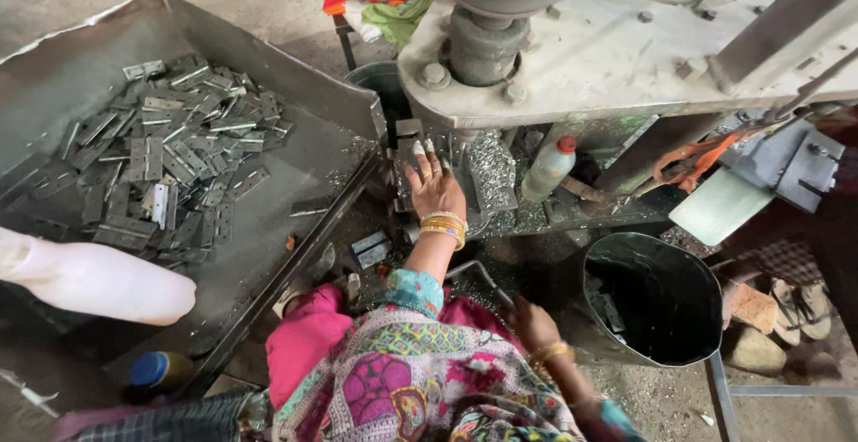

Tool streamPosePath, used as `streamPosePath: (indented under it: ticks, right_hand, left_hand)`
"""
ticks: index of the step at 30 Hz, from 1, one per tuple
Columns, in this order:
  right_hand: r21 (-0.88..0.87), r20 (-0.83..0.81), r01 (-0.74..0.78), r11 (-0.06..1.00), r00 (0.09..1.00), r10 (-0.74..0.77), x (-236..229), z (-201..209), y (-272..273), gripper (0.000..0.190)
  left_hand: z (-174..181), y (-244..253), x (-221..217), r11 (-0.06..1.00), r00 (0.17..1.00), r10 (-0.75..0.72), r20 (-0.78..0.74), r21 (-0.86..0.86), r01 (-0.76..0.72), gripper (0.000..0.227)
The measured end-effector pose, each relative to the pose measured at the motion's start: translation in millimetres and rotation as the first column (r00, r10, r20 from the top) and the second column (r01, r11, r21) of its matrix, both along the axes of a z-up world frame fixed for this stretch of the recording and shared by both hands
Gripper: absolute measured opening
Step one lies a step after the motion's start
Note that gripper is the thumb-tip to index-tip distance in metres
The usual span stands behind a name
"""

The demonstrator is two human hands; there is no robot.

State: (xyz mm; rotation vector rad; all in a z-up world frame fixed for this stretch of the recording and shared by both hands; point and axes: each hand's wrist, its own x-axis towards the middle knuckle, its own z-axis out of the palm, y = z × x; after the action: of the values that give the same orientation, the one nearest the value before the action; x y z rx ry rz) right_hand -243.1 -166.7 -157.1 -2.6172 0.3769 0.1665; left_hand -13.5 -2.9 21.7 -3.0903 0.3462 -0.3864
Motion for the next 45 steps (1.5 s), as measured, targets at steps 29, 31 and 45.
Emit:
streamPosePath:
  ticks: [29,31,45]
  right_hand:
    - [-0.441,0.087,0.065,0.895,0.996,-0.030,31,244,69,0.036]
    - [-0.471,0.052,0.041,0.881,0.998,-0.019,28,243,70,0.037]
    - [-0.423,0.055,-0.007,0.906,0.998,0.033,28,241,64,0.041]
  left_hand:
    - [-9,267,30,0.976,0.987,0.106,-0.118,-0.175,-0.126,0.034]
    - [-10,265,28,0.970,0.975,0.159,-0.153,-0.159,-0.183,0.028]
    - [-36,283,53,0.951,0.986,0.074,-0.149,-0.287,-0.114,0.048]
